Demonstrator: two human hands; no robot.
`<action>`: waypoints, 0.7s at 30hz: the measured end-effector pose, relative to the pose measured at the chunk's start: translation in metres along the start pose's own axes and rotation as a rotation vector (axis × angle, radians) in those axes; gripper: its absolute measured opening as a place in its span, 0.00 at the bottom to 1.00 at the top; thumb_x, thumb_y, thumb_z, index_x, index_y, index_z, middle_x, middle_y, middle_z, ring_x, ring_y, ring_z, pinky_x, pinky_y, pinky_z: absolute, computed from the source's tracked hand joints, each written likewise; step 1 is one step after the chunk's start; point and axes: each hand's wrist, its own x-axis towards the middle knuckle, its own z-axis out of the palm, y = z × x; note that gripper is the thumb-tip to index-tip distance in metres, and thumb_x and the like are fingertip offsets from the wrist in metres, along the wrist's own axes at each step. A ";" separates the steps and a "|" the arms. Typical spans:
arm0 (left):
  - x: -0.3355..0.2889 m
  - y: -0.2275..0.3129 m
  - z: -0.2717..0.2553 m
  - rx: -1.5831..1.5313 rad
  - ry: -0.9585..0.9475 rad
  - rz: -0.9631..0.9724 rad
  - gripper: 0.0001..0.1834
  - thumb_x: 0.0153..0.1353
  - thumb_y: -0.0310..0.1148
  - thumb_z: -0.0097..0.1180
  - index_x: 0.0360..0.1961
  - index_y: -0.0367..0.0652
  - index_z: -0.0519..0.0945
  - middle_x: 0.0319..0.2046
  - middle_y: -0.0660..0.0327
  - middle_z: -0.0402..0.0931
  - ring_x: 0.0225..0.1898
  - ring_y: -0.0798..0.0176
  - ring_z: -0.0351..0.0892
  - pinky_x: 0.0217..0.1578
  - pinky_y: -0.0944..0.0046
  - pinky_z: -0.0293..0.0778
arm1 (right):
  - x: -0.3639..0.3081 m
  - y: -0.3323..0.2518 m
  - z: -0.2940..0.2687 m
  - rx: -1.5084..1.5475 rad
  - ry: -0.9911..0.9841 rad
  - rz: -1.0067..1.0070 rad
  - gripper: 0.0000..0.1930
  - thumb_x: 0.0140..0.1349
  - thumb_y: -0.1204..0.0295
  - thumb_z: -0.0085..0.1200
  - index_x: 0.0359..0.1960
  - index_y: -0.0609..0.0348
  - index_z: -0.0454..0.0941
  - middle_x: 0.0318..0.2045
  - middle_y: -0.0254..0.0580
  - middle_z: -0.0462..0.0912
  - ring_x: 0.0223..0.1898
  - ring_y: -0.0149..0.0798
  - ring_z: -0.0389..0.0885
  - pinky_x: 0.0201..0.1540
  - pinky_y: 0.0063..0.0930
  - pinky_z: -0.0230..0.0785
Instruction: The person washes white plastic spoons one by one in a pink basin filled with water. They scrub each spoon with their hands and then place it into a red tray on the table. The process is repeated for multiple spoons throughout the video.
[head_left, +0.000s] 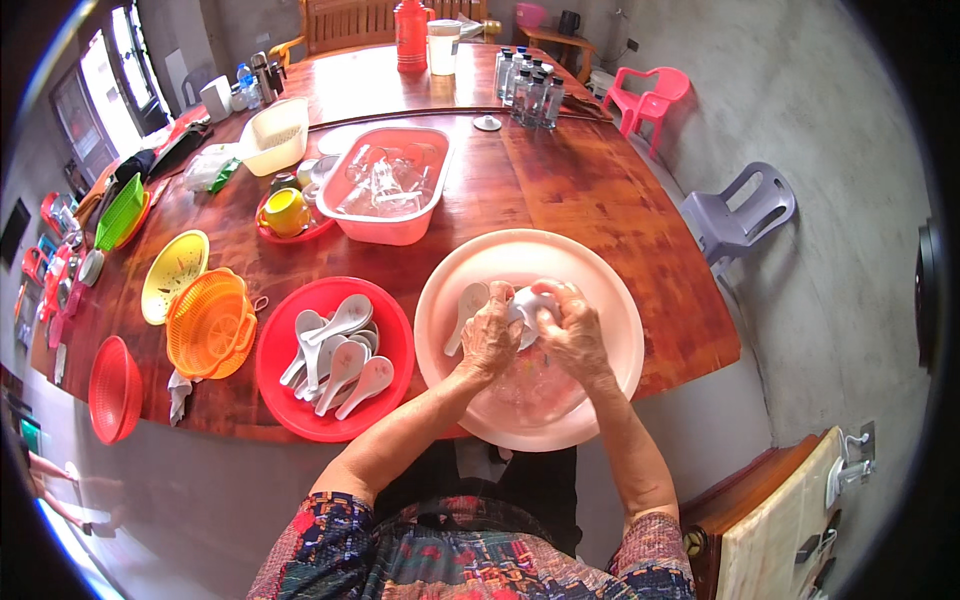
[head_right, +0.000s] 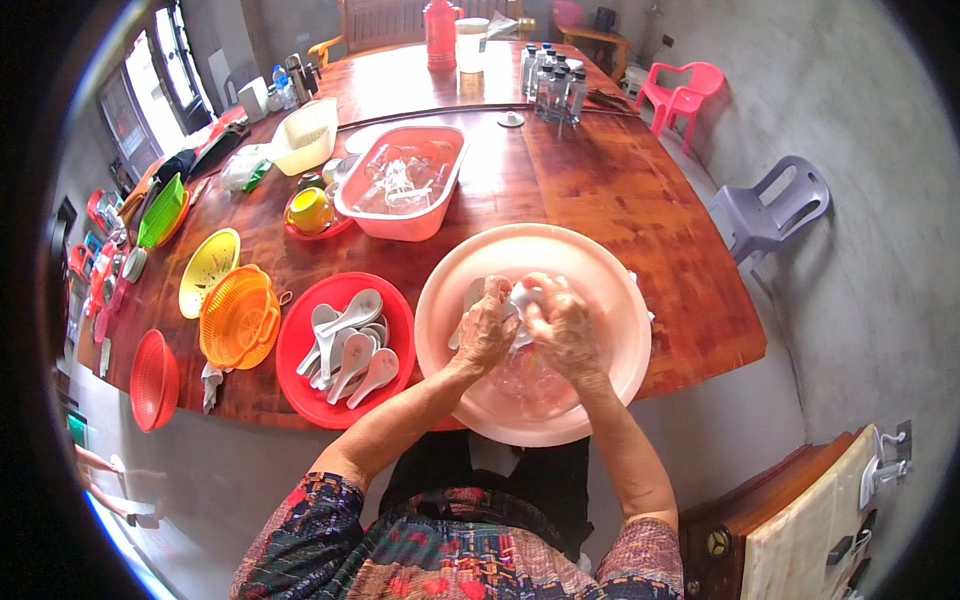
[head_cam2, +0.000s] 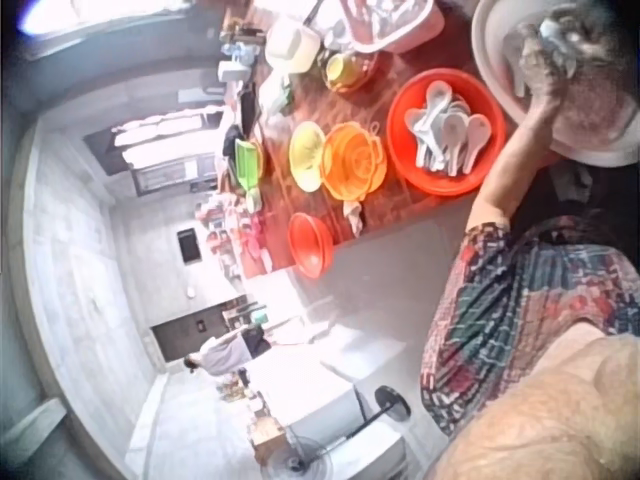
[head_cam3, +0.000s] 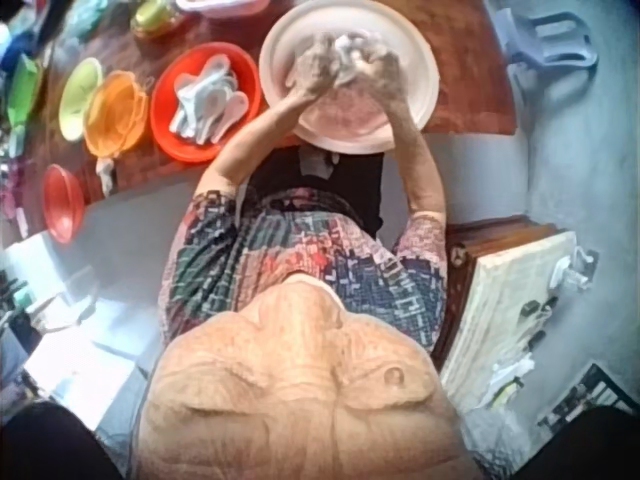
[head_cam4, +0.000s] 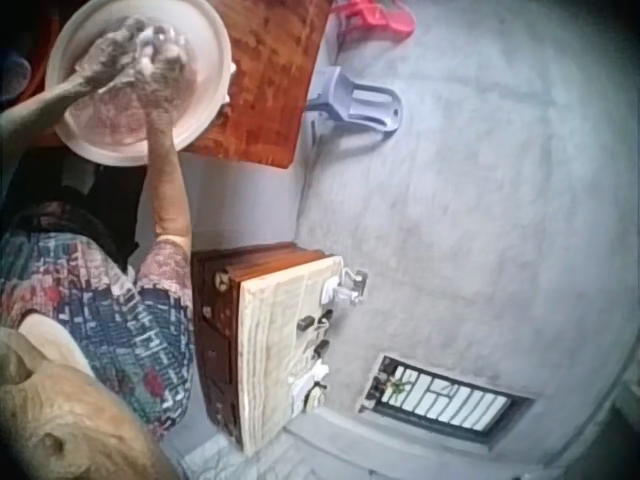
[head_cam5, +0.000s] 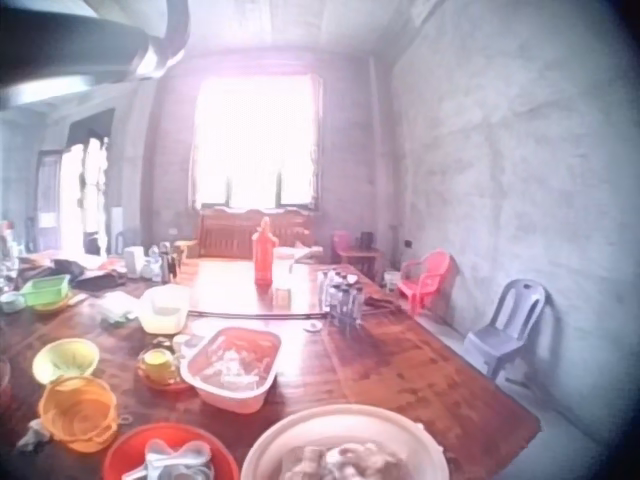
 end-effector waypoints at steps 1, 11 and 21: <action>-0.001 0.003 -0.001 0.029 -0.002 0.026 0.22 0.49 0.30 0.54 0.45 0.47 0.61 0.29 0.48 0.76 0.32 0.41 0.76 0.32 0.46 0.69 | -0.001 -0.001 0.005 -0.149 0.013 -0.094 0.12 0.51 0.78 0.49 0.39 0.58 0.76 0.33 0.47 0.75 0.36 0.46 0.76 0.41 0.34 0.69; -0.005 0.008 0.001 0.076 0.130 0.200 0.36 0.44 0.29 0.59 0.55 0.47 0.56 0.25 0.59 0.75 0.26 0.49 0.77 0.25 0.51 0.70 | 0.017 0.037 0.014 -0.330 0.169 -0.156 0.12 0.51 0.78 0.48 0.37 0.59 0.78 0.32 0.47 0.73 0.39 0.46 0.72 0.43 0.36 0.67; -0.006 0.013 -0.006 0.047 0.087 0.179 0.37 0.42 0.34 0.62 0.55 0.48 0.60 0.29 0.59 0.76 0.31 0.52 0.79 0.31 0.53 0.72 | 0.015 0.065 -0.005 -0.604 0.025 0.118 0.10 0.54 0.71 0.51 0.37 0.57 0.78 0.35 0.50 0.73 0.35 0.51 0.76 0.38 0.41 0.71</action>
